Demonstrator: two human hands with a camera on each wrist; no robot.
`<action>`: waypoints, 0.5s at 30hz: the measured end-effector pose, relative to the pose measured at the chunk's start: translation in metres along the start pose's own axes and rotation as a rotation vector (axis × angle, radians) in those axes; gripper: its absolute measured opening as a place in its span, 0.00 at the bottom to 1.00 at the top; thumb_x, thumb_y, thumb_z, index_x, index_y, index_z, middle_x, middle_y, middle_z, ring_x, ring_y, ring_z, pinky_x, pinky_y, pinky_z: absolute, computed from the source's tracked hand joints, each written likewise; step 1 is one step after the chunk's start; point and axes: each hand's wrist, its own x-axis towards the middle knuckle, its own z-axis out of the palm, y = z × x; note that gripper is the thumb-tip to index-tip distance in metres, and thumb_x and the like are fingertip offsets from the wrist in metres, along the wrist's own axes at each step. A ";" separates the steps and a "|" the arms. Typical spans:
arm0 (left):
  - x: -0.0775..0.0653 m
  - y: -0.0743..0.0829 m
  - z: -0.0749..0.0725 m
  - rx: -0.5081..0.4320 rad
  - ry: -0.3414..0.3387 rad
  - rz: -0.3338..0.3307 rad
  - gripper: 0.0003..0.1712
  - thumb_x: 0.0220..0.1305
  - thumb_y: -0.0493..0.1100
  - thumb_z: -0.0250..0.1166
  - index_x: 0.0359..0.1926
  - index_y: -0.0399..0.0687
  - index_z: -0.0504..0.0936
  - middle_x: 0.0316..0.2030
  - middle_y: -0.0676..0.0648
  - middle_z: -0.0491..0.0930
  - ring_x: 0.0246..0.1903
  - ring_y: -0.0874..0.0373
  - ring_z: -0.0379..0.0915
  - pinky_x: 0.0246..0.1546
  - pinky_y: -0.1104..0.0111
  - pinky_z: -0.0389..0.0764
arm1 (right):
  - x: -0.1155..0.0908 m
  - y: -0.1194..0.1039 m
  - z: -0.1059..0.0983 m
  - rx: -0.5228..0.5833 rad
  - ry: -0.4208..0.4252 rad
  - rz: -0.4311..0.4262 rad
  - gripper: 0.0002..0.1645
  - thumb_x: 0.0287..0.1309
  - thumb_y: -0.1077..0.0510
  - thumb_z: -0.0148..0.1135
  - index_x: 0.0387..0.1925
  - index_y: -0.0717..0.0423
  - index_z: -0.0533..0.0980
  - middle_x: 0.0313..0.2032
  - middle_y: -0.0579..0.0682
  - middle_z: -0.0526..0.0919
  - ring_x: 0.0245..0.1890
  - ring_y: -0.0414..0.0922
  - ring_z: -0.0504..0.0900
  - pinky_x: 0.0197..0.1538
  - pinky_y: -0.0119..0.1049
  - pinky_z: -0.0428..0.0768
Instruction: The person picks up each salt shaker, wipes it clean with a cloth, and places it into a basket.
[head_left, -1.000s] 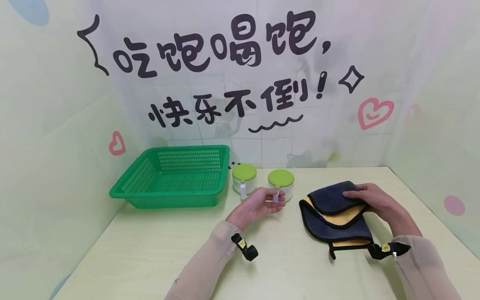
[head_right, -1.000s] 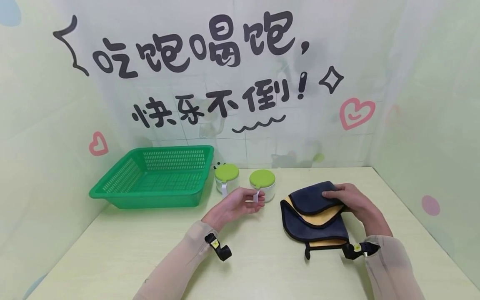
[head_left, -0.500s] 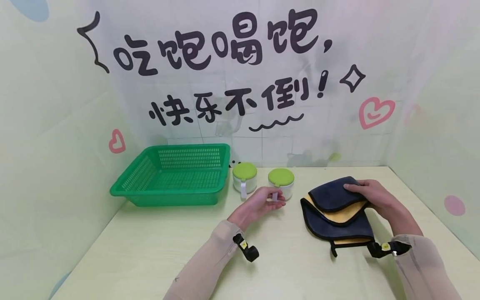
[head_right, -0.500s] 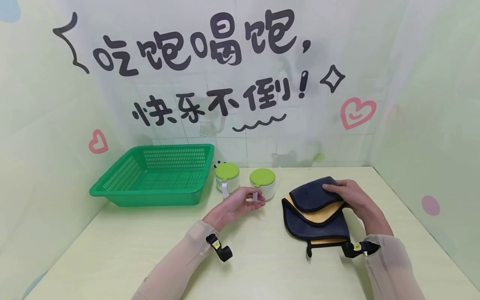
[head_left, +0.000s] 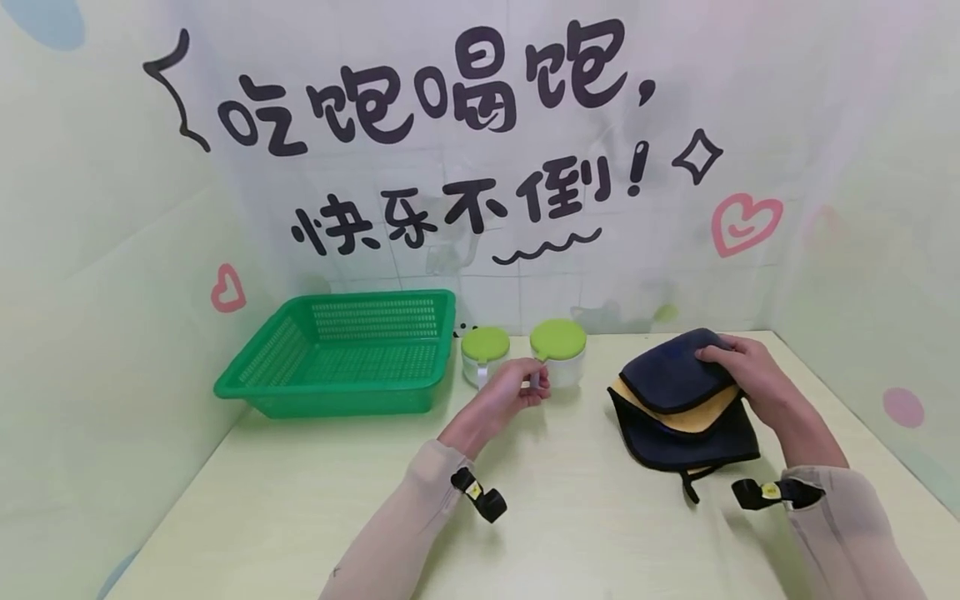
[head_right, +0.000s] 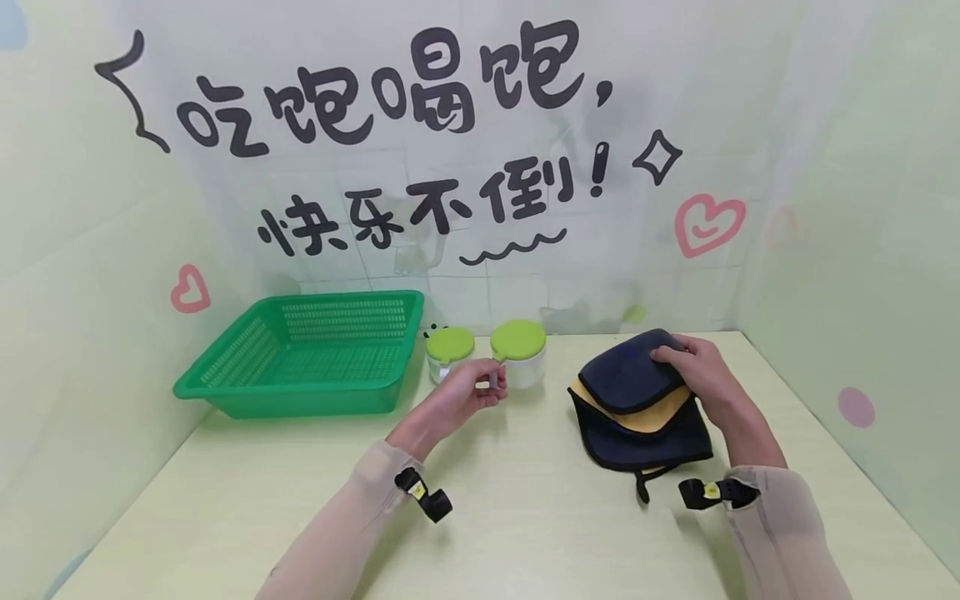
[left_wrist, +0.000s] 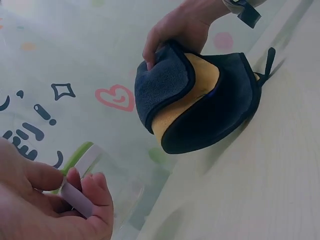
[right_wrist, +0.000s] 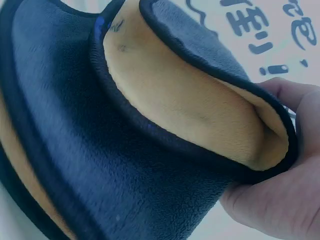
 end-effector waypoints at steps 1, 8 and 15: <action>-0.001 0.002 0.000 0.007 0.001 0.008 0.13 0.77 0.42 0.47 0.42 0.36 0.73 0.36 0.47 0.72 0.37 0.55 0.73 0.44 0.69 0.77 | -0.001 -0.003 -0.001 -0.005 0.006 -0.019 0.39 0.76 0.46 0.53 0.74 0.69 0.62 0.53 0.39 0.78 0.42 0.25 0.80 0.47 0.23 0.80; -0.012 0.013 -0.001 0.026 0.011 0.030 0.14 0.78 0.42 0.46 0.43 0.35 0.72 0.35 0.48 0.71 0.35 0.57 0.72 0.41 0.71 0.76 | -0.017 -0.032 0.001 -0.018 0.087 -0.201 0.19 0.72 0.52 0.60 0.57 0.58 0.79 0.37 0.26 0.83 0.36 0.33 0.83 0.42 0.26 0.81; -0.027 0.025 -0.002 0.033 0.012 0.052 0.12 0.76 0.41 0.47 0.40 0.37 0.72 0.34 0.48 0.71 0.34 0.57 0.71 0.39 0.71 0.74 | -0.026 -0.059 0.008 -0.025 0.187 -0.329 0.13 0.70 0.57 0.61 0.52 0.58 0.80 0.36 0.30 0.83 0.34 0.36 0.81 0.40 0.24 0.78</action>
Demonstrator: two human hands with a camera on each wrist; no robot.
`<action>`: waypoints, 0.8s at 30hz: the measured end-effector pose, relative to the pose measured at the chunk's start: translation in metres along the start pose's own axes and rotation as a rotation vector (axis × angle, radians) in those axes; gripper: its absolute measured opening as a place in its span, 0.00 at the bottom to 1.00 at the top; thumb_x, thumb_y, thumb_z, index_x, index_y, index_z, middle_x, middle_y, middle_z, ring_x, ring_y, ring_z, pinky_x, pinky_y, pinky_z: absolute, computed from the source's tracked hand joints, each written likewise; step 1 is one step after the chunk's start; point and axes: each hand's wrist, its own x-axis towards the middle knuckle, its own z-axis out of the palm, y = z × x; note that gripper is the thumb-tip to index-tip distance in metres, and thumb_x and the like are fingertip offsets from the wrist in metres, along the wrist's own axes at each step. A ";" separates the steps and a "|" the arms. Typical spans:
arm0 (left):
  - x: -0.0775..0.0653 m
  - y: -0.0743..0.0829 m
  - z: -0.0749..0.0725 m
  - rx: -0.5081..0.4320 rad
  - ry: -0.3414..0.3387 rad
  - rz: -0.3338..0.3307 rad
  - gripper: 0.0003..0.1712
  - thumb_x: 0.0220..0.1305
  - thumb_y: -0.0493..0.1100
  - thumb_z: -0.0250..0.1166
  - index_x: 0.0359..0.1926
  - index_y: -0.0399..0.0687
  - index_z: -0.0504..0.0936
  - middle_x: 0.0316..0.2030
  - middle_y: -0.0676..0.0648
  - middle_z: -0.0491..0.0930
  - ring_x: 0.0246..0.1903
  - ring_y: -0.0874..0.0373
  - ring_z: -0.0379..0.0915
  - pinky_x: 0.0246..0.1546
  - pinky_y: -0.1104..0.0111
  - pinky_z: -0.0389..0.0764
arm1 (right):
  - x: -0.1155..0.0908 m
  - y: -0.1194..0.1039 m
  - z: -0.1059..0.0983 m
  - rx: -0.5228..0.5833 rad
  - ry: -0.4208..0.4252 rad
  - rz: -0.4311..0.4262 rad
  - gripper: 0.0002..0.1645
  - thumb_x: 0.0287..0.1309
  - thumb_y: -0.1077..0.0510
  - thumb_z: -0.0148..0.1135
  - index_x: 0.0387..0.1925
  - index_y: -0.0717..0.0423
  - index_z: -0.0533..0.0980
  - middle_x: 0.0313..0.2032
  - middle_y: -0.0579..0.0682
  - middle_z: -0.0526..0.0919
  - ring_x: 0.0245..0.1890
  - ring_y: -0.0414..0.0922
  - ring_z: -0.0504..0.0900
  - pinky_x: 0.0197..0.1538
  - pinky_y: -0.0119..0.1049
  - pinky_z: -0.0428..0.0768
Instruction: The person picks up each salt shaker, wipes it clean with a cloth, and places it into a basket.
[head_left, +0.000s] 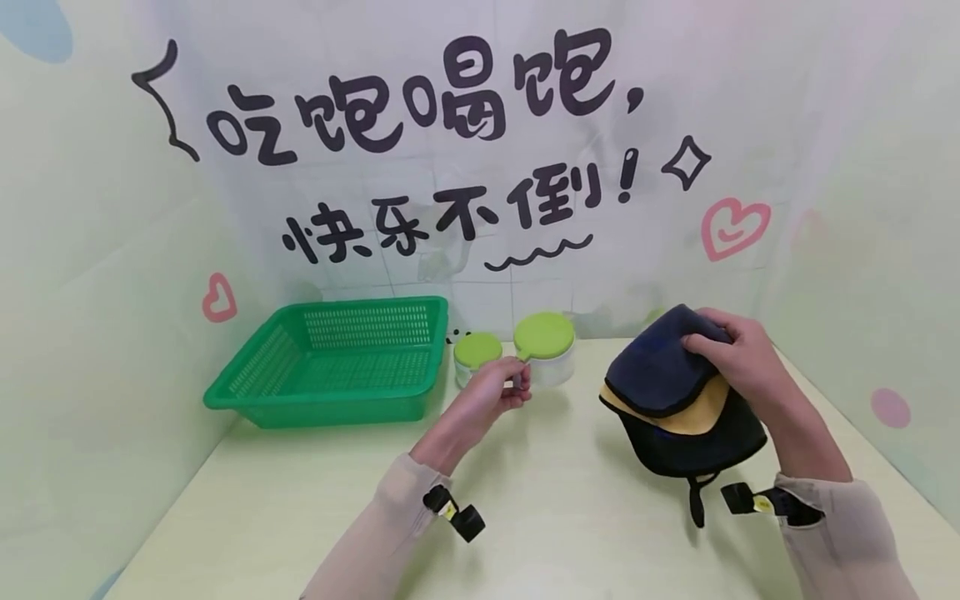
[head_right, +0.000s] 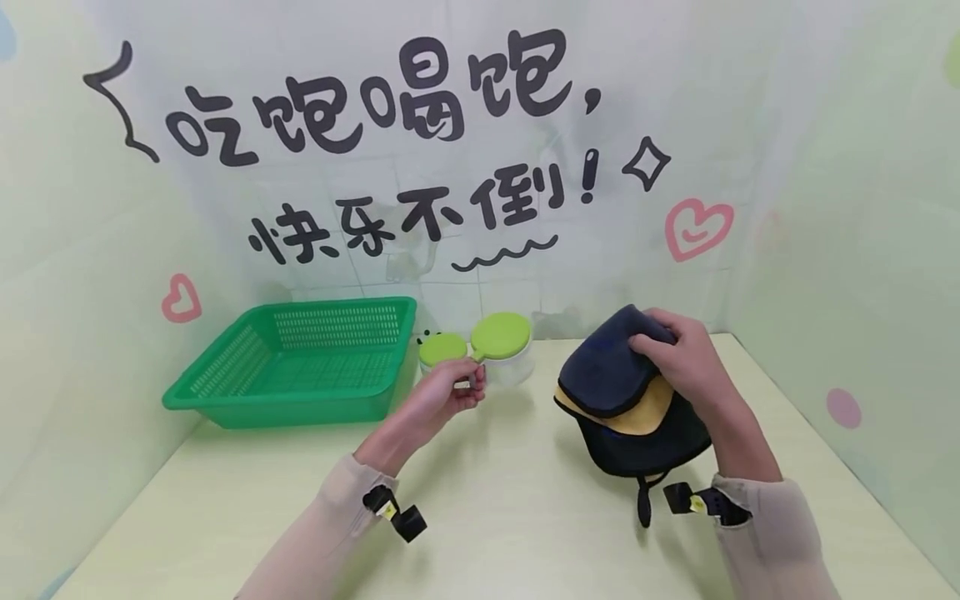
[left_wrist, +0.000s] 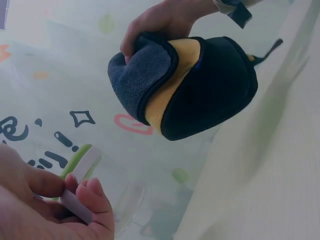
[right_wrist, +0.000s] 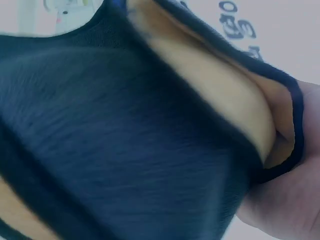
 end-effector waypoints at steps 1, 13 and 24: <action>-0.003 0.001 -0.001 0.001 0.001 0.002 0.12 0.76 0.41 0.47 0.40 0.37 0.72 0.33 0.48 0.71 0.33 0.58 0.70 0.38 0.71 0.74 | 0.000 -0.004 0.002 -0.006 0.010 -0.012 0.13 0.70 0.57 0.61 0.52 0.57 0.80 0.36 0.29 0.83 0.35 0.36 0.80 0.41 0.23 0.78; -0.023 0.014 -0.013 0.044 0.000 0.002 0.10 0.71 0.39 0.48 0.33 0.42 0.73 0.31 0.49 0.70 0.29 0.58 0.69 0.31 0.73 0.71 | -0.002 -0.040 0.027 -0.167 -0.174 -0.280 0.10 0.67 0.66 0.60 0.48 0.56 0.81 0.38 0.51 0.83 0.35 0.39 0.77 0.41 0.28 0.75; -0.031 0.017 -0.019 0.079 0.038 -0.002 0.09 0.68 0.38 0.48 0.32 0.42 0.73 0.30 0.48 0.71 0.27 0.58 0.69 0.31 0.72 0.71 | 0.003 -0.055 0.063 -0.223 -0.247 -0.357 0.06 0.62 0.58 0.72 0.40 0.46 0.84 0.34 0.44 0.85 0.35 0.40 0.79 0.43 0.30 0.78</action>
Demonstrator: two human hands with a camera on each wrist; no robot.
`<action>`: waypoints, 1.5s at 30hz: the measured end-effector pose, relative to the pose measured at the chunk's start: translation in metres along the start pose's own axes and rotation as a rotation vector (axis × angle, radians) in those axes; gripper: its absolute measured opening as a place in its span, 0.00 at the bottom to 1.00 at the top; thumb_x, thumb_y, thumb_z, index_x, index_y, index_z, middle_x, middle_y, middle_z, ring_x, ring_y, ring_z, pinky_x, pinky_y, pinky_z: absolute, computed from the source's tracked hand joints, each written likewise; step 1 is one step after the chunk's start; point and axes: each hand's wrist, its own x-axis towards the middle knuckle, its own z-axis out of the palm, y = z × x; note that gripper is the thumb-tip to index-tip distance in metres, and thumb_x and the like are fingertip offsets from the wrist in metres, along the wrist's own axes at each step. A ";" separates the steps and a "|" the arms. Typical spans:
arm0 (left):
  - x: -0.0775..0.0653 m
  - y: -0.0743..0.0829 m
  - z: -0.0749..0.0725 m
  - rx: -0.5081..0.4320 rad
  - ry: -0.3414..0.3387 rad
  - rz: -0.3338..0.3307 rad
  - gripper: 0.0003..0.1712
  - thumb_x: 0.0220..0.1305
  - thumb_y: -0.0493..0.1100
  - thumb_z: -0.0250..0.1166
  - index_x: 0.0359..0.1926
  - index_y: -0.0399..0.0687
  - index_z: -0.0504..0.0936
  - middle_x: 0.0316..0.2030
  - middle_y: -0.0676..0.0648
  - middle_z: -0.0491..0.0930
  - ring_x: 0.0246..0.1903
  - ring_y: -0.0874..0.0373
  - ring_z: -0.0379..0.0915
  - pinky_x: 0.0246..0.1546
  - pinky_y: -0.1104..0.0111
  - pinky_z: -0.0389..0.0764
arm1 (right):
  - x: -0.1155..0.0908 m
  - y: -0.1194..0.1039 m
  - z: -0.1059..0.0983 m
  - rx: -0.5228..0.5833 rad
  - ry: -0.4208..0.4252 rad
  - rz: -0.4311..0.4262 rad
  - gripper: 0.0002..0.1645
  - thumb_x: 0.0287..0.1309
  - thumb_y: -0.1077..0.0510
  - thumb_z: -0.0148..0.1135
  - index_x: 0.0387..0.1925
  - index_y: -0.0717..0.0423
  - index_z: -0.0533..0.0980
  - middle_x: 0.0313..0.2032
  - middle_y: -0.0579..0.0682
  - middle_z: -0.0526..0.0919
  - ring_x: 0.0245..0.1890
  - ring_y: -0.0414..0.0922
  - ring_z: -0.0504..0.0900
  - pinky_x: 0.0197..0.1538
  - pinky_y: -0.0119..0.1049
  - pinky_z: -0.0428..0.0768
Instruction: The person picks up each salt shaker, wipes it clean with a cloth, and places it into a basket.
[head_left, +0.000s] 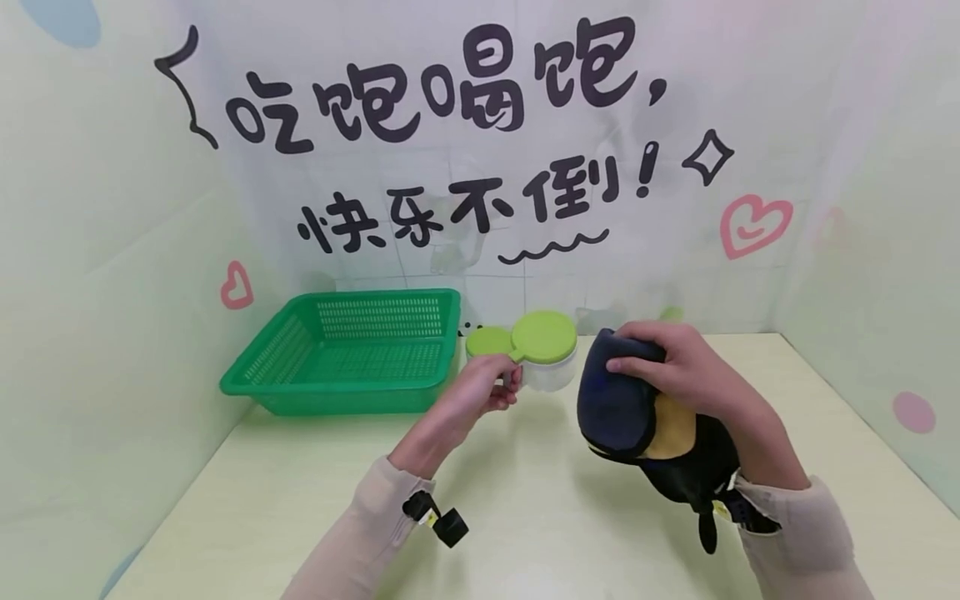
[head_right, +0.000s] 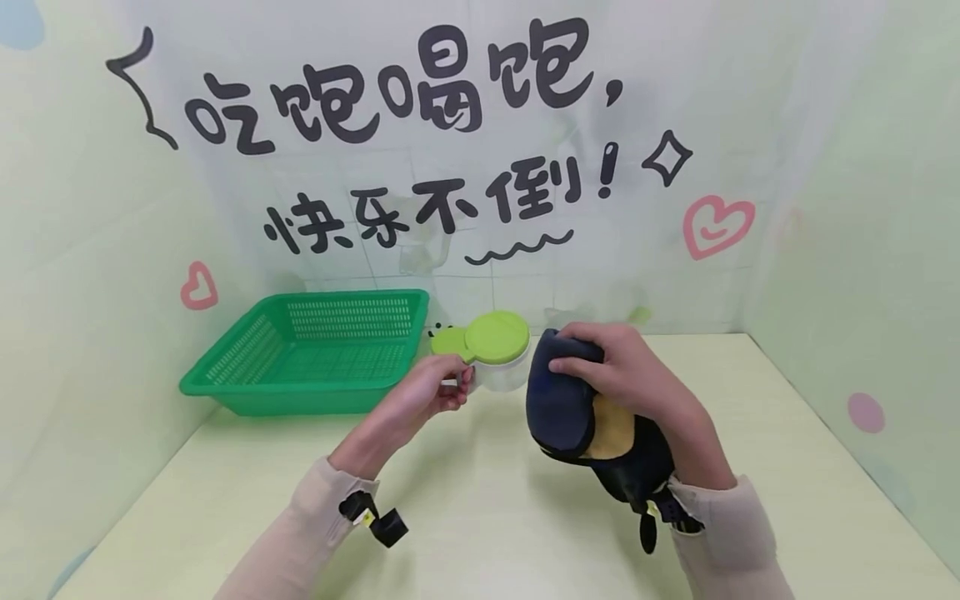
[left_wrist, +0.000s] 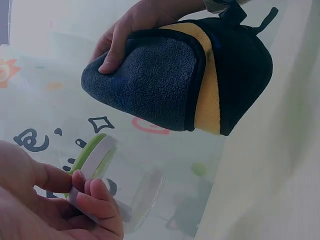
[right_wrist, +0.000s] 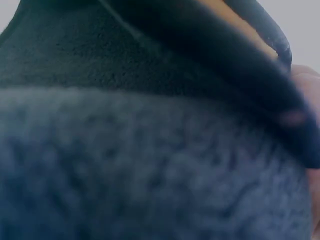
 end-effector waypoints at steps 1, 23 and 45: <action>-0.001 0.001 0.000 0.014 0.002 0.000 0.10 0.68 0.38 0.47 0.32 0.41 0.73 0.30 0.48 0.71 0.27 0.58 0.69 0.31 0.72 0.71 | 0.000 -0.001 0.002 -0.009 0.008 -0.009 0.06 0.62 0.58 0.72 0.40 0.45 0.84 0.34 0.43 0.85 0.34 0.39 0.78 0.42 0.30 0.78; -0.010 0.005 -0.001 0.091 -0.011 0.053 0.15 0.75 0.43 0.47 0.35 0.39 0.74 0.30 0.51 0.71 0.27 0.58 0.67 0.31 0.71 0.69 | 0.007 -0.017 0.045 -0.058 -0.083 -0.048 0.09 0.65 0.53 0.69 0.46 0.42 0.84 0.39 0.41 0.87 0.37 0.36 0.82 0.44 0.36 0.82; -0.016 0.008 -0.001 0.094 -0.010 0.021 0.15 0.76 0.42 0.47 0.35 0.39 0.75 0.30 0.51 0.71 0.26 0.57 0.67 0.30 0.71 0.69 | 0.009 -0.016 0.075 -0.198 -0.273 -0.002 0.09 0.66 0.56 0.67 0.46 0.49 0.85 0.35 0.41 0.87 0.31 0.34 0.79 0.40 0.33 0.79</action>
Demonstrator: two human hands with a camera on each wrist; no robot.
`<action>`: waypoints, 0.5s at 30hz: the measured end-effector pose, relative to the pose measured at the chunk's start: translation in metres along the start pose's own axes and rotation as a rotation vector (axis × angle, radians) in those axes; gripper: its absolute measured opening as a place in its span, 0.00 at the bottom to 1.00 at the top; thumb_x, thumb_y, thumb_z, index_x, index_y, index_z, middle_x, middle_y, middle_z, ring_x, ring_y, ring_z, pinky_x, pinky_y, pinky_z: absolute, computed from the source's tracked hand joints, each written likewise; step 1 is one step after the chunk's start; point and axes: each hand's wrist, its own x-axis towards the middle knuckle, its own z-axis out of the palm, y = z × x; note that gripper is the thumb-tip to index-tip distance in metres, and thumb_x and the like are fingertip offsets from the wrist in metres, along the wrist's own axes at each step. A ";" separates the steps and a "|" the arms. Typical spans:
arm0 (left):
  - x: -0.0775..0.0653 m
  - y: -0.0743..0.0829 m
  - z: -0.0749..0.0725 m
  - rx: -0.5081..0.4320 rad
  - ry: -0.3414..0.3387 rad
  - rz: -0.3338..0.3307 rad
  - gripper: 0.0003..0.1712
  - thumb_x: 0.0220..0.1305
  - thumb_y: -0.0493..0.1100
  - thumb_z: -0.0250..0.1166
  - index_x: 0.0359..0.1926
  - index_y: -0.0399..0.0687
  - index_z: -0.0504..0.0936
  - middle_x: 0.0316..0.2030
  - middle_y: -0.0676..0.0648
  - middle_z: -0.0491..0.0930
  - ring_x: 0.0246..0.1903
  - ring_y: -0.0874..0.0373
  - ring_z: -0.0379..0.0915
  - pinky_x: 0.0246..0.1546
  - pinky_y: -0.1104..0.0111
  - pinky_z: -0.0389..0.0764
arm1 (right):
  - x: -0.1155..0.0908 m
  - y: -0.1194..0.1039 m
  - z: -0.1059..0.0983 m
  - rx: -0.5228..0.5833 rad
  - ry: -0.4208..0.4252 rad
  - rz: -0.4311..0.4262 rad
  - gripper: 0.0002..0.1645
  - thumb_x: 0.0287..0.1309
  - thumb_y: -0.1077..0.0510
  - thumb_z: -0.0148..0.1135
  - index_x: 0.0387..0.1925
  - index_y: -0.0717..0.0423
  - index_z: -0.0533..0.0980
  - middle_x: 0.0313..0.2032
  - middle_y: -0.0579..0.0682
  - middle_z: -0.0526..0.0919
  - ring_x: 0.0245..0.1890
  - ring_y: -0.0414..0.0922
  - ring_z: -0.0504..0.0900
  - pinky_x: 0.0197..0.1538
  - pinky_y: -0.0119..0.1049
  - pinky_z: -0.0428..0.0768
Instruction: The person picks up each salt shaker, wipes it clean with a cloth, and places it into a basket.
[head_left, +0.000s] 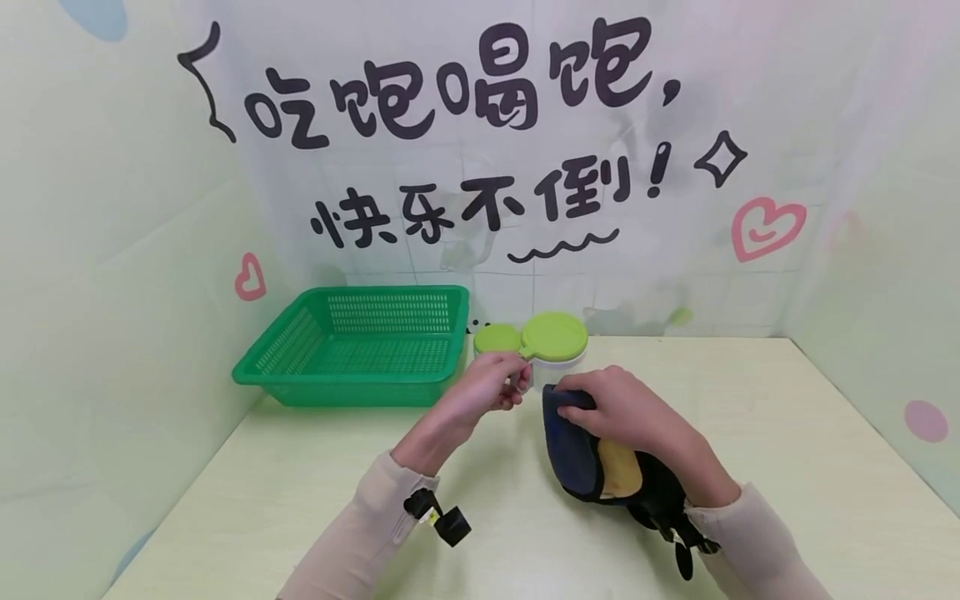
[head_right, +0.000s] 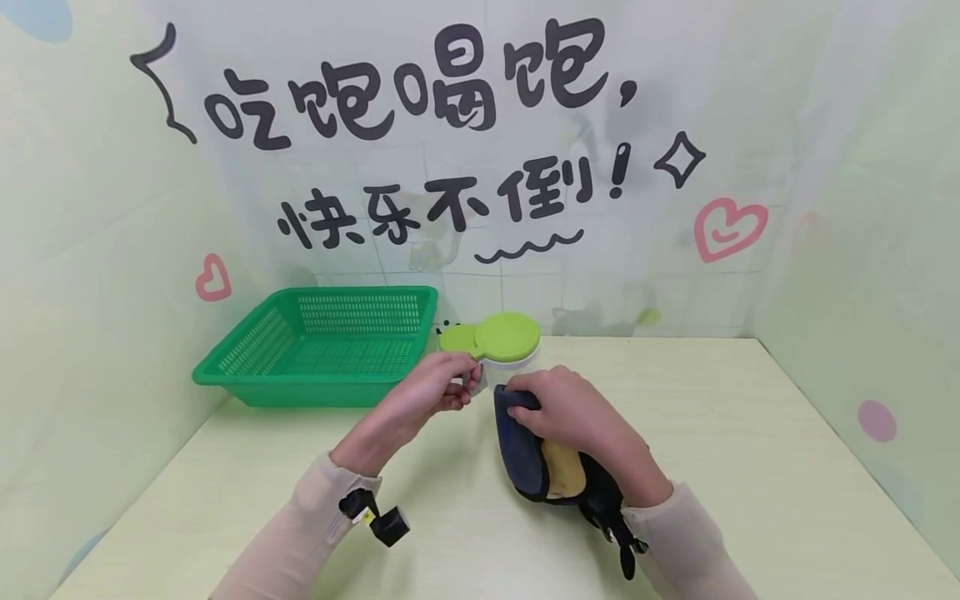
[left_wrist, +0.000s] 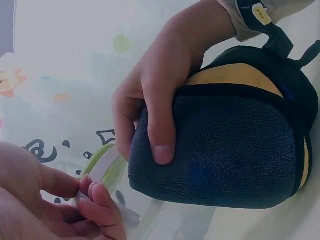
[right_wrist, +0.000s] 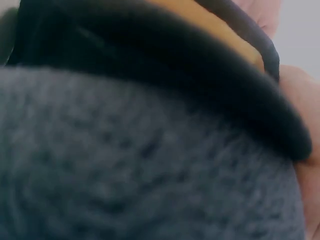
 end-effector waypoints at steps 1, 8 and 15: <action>0.000 0.000 0.000 0.000 -0.001 -0.001 0.15 0.76 0.42 0.47 0.35 0.39 0.75 0.30 0.51 0.71 0.26 0.57 0.67 0.30 0.71 0.69 | 0.000 0.000 0.000 -0.004 0.001 0.001 0.09 0.66 0.56 0.67 0.46 0.48 0.85 0.35 0.40 0.87 0.31 0.33 0.79 0.40 0.33 0.78; 0.001 0.000 0.002 0.005 -0.010 -0.014 0.15 0.76 0.42 0.47 0.37 0.38 0.75 0.30 0.51 0.71 0.26 0.58 0.68 0.30 0.71 0.70 | -0.003 -0.007 -0.004 0.018 0.118 0.014 0.11 0.65 0.55 0.68 0.48 0.48 0.84 0.37 0.43 0.88 0.34 0.36 0.82 0.43 0.38 0.82; 0.001 0.001 0.003 0.005 0.006 -0.017 0.14 0.74 0.42 0.48 0.34 0.41 0.76 0.29 0.52 0.72 0.24 0.59 0.64 0.27 0.72 0.65 | -0.001 -0.006 -0.001 0.004 0.085 -0.017 0.10 0.66 0.54 0.68 0.48 0.46 0.83 0.37 0.40 0.87 0.34 0.35 0.81 0.43 0.36 0.80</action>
